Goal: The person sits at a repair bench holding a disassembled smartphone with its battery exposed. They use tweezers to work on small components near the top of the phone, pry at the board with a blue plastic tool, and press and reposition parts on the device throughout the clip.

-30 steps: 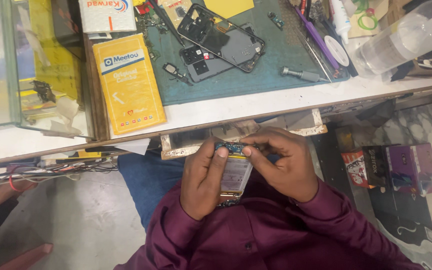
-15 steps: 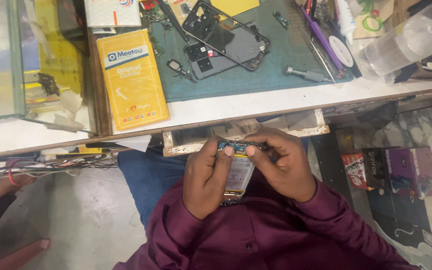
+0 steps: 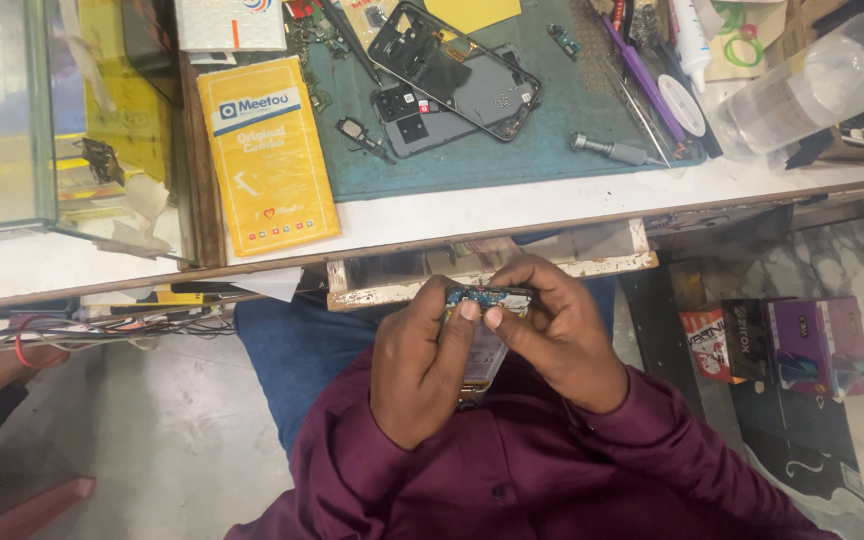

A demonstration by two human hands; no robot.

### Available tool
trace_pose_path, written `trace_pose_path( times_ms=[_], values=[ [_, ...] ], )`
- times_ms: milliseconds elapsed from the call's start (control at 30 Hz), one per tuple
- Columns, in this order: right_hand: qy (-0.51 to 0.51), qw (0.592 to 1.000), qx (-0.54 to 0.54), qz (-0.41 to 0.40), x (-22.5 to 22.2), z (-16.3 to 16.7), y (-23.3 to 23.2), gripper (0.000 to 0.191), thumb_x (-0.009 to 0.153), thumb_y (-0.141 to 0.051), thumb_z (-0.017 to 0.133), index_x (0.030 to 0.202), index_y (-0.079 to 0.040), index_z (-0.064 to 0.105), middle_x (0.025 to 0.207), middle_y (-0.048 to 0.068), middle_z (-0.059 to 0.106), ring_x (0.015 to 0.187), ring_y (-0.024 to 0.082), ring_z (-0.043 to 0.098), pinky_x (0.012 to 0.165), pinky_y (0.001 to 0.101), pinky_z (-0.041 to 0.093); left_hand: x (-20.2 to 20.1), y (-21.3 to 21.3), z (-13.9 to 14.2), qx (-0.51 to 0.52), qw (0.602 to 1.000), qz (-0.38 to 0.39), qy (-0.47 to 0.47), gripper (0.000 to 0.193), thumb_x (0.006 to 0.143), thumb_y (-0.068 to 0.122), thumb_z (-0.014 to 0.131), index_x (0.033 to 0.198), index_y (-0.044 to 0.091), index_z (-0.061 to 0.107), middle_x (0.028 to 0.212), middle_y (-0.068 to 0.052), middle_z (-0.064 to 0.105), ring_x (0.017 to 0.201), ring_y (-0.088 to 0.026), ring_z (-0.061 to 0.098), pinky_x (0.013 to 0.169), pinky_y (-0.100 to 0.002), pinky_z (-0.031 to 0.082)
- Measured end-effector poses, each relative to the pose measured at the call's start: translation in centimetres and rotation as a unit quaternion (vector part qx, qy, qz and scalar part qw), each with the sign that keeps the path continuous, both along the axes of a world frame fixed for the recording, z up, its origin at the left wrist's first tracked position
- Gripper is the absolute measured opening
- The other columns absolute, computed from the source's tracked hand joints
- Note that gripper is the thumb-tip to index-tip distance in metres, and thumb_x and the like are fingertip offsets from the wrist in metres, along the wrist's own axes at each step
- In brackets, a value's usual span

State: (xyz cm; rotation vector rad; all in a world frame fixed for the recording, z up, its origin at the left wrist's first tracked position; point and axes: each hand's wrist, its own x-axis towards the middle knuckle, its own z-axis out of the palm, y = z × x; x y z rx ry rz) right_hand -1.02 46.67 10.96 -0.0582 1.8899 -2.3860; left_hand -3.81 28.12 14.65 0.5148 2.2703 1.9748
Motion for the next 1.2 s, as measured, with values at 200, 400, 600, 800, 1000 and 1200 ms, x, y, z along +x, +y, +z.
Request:
trace_pose_path(
  times_ms=[200,400,600,800,1000,1200],
  values=[
    [0.000,1.000,0.004,-0.022,0.2,0.3,-0.4,0.021,0.098,-0.002,0.068,0.117,-0.002,0.058,0.112,0.003,0.059,0.105,0.008,0.059,0.089,0.0243,0.052,0.2,0.0,0.3,-0.003,1.000,0.000,0.027,0.017,0.106,0.012,0.055,0.094,0.000,0.053,0.068,-0.016,0.060,0.056,-0.028,0.064,0.052,-0.037,0.044],
    [-0.010,1.000,-0.029,-0.007,0.4,1.3,-0.6,0.016,0.099,-0.003,0.067,0.111,-0.005,0.057,0.106,0.001,0.054,0.100,0.008,0.055,0.090,0.0259,0.049,0.5,0.3,0.1,-0.034,0.998,0.007,0.060,0.019,0.106,0.013,0.057,0.093,-0.001,0.053,0.064,-0.016,0.057,0.054,-0.031,0.061,0.050,-0.040,0.041],
    [-0.019,0.999,-0.046,-0.010,0.5,1.4,-1.0,0.013,0.101,-0.001,0.065,0.107,-0.007,0.055,0.104,0.000,0.052,0.098,0.007,0.051,0.089,0.0255,0.046,0.8,0.5,-0.3,-0.030,0.998,0.010,0.062,0.019,0.106,0.014,0.055,0.096,-0.001,0.053,0.065,-0.015,0.059,0.053,-0.029,0.062,0.048,-0.039,0.041],
    [-0.006,1.000,-0.006,-0.003,-0.2,1.0,-0.7,0.015,0.099,-0.001,0.065,0.111,-0.005,0.056,0.106,0.000,0.057,0.099,0.007,0.055,0.088,0.0247,0.048,0.3,0.3,0.0,-0.031,0.999,0.010,0.011,0.019,0.104,0.014,0.058,0.095,-0.002,0.054,0.062,-0.016,0.057,0.048,-0.029,0.058,0.048,-0.039,0.040],
    [0.027,0.999,0.038,0.001,-0.5,0.4,-0.3,0.020,0.099,-0.001,0.067,0.116,-0.003,0.056,0.110,0.002,0.058,0.103,0.008,0.057,0.090,0.0250,0.049,0.2,0.0,0.1,-0.013,1.000,-0.001,0.013,0.017,0.104,0.013,0.058,0.097,-0.001,0.053,0.070,-0.017,0.061,0.060,-0.031,0.065,0.054,-0.038,0.044],
    [-0.006,1.000,-0.014,0.006,-0.8,0.3,-0.6,0.023,0.100,0.001,0.067,0.120,-0.001,0.056,0.112,0.005,0.061,0.105,0.010,0.059,0.089,0.0264,0.050,0.0,-0.5,-0.2,0.012,1.000,-0.001,0.016,0.016,0.103,0.015,0.059,0.105,-0.001,0.055,0.078,-0.015,0.067,0.066,-0.031,0.069,0.059,-0.036,0.049]
  ],
)
